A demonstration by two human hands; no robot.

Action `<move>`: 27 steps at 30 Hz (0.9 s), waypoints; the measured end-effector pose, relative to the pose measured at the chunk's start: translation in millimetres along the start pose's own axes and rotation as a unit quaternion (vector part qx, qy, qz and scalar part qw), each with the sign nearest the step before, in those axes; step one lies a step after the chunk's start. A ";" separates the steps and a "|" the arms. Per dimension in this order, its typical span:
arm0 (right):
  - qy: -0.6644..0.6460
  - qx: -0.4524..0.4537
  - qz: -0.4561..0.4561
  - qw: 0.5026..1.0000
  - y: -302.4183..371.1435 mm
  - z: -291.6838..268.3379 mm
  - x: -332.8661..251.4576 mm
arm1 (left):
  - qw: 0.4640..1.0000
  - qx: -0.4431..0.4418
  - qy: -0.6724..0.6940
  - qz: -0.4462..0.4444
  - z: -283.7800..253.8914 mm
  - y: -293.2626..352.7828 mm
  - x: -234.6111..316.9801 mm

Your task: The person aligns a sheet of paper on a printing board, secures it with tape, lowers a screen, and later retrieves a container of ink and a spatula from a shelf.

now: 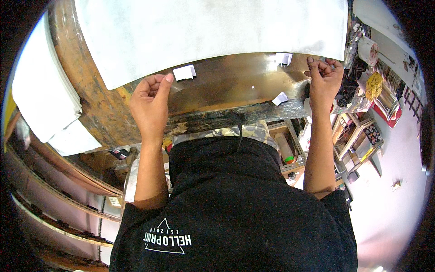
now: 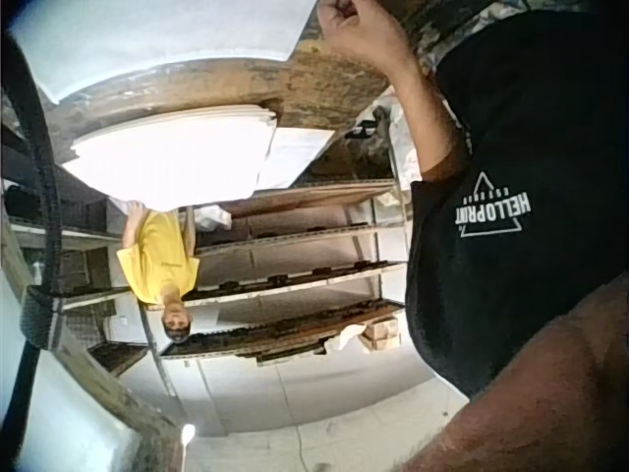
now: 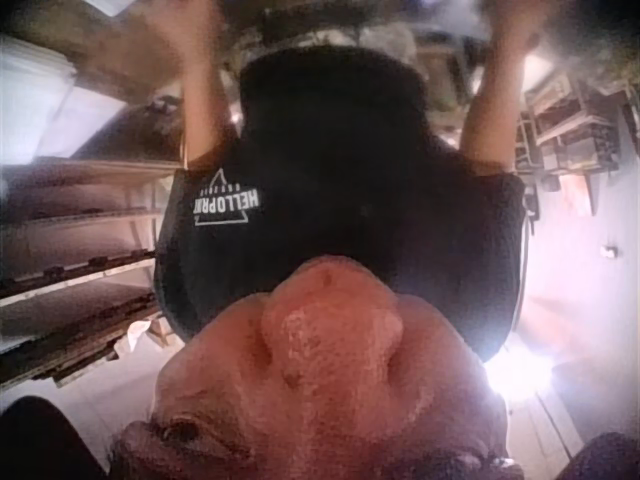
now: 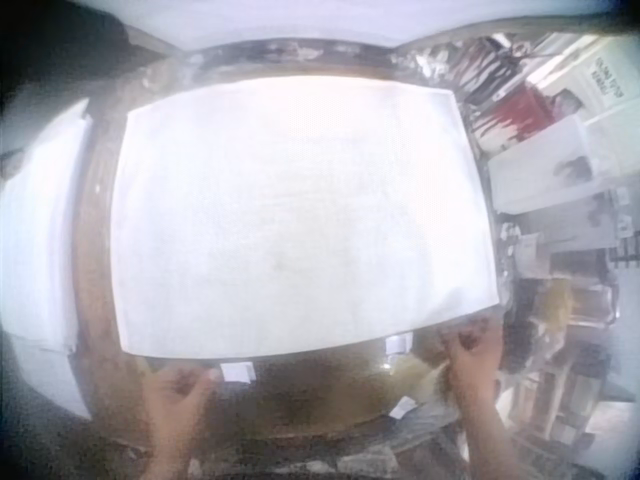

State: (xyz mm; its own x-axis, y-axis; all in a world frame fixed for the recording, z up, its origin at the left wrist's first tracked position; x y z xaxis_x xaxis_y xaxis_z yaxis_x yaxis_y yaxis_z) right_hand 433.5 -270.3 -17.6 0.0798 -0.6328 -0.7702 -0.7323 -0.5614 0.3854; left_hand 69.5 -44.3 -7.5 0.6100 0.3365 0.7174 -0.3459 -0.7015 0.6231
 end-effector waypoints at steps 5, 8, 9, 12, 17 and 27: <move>-0.028 -0.006 -0.005 1.000 -0.5 2.3 -1.4 | 1.000 0.008 -0.019 -0.018 -0.3 -1.5 1.7; -0.024 -0.011 -0.015 1.000 -0.2 3.7 -2.7 | 1.000 0.012 -0.016 -0.019 0.5 -1.7 3.8; -0.022 -0.013 -0.017 1.000 -0.5 3.0 -1.5 | 1.000 0.011 -0.014 -0.023 0.5 -1.8 4.2; 0.019 -0.007 -0.023 1.000 -2.5 -0.9 5.3 | 0.999 0.012 -0.015 -0.028 0.9 -2.3 5.3; 0.055 0.001 0.004 0.998 -3.6 -5.8 12.7 | 0.999 0.009 -0.029 -0.014 0.6 -6.7 -0.6; 0.093 0.008 -0.030 0.995 -3.9 -1.5 3.9 | 0.999 0.009 -0.044 -0.026 2.5 -4.3 6.5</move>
State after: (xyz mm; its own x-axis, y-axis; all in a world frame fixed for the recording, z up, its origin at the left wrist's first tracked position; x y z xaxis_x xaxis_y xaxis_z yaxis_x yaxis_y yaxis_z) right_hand 437.7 -271.4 -21.4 0.2473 -0.6870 -0.6833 -0.7325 -0.5942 0.3322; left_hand 76.7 -40.6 -6.3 0.6868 0.3167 0.6542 -0.3005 -0.6958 0.6523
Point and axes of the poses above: each hand's wrist, its own y-axis away from the middle knuckle, its own z-axis out of the palm, x = y × z, the point moved 5 cm from there along -y, towards the middle knuckle, and after that the axes turned 15 degrees about -x, right-handed, at the moved point
